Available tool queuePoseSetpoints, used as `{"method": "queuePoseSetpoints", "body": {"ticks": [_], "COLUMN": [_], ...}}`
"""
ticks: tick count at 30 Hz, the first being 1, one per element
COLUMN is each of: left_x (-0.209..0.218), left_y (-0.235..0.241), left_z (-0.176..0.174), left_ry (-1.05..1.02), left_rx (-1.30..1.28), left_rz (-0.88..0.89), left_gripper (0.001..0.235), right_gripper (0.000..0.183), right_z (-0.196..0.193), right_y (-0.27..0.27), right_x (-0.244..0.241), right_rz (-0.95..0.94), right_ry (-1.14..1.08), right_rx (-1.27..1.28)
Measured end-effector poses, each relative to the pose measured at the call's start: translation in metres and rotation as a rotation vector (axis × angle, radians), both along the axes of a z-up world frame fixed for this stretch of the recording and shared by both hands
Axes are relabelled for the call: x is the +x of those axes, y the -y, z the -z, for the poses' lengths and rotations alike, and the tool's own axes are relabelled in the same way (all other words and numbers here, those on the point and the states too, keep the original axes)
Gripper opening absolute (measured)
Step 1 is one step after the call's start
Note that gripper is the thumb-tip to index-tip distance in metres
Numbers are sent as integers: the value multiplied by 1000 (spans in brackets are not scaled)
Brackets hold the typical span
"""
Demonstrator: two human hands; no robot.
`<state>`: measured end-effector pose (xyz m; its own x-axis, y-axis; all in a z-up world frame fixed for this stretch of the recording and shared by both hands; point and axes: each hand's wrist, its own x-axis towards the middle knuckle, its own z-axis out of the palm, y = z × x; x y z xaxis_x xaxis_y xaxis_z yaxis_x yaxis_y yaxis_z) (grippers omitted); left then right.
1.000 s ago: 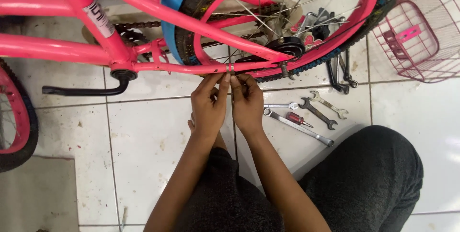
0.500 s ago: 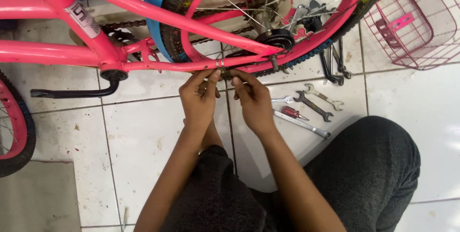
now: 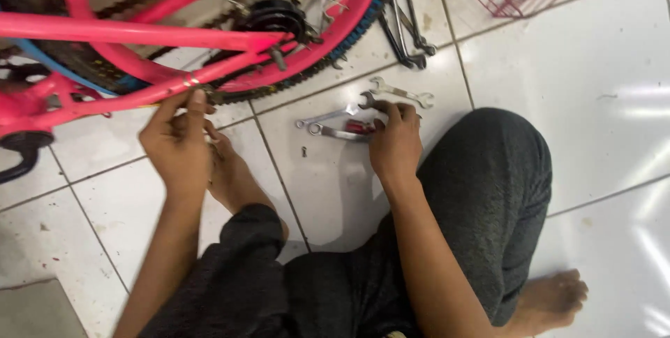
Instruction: The person sits on the floor and works on the rear wheel area of a pink bicycle. They use their hands to manipulate a small metal part near the chainstay and later use a screwdriver to tighten a screw on the bicycle frame.
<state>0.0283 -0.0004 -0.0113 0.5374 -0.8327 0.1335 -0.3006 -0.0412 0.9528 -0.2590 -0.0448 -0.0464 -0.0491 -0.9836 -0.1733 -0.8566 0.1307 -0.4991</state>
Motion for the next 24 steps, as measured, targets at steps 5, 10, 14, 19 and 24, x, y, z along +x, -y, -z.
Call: {"method": "queuePoseSetpoints", "body": {"ticks": [5,10,14,19,24], "left_x": [-3,-2,-2,6,-10], "left_y": [4,1,3,0,5], "left_z": [-36,-41,-32,-2,-2], "left_ry": [13,41,-15,-27,-123], "left_rx": [152,218,170,48,-48], "left_rz": [77,95,111,-9,-62], "left_gripper": [13,16,16,12,13], "right_gripper": [26,28,29,29,33], "right_z": [13,33,48,34,-24], "right_y": [0,-11,-6,3,-5], "right_x": [3,13,3,10,39], "right_rz": [-79,-186,-293,-412,-286], "right_ry": [23,46,-4,-202,39], "right_rx": [14,-96,-39,75,-147]}}
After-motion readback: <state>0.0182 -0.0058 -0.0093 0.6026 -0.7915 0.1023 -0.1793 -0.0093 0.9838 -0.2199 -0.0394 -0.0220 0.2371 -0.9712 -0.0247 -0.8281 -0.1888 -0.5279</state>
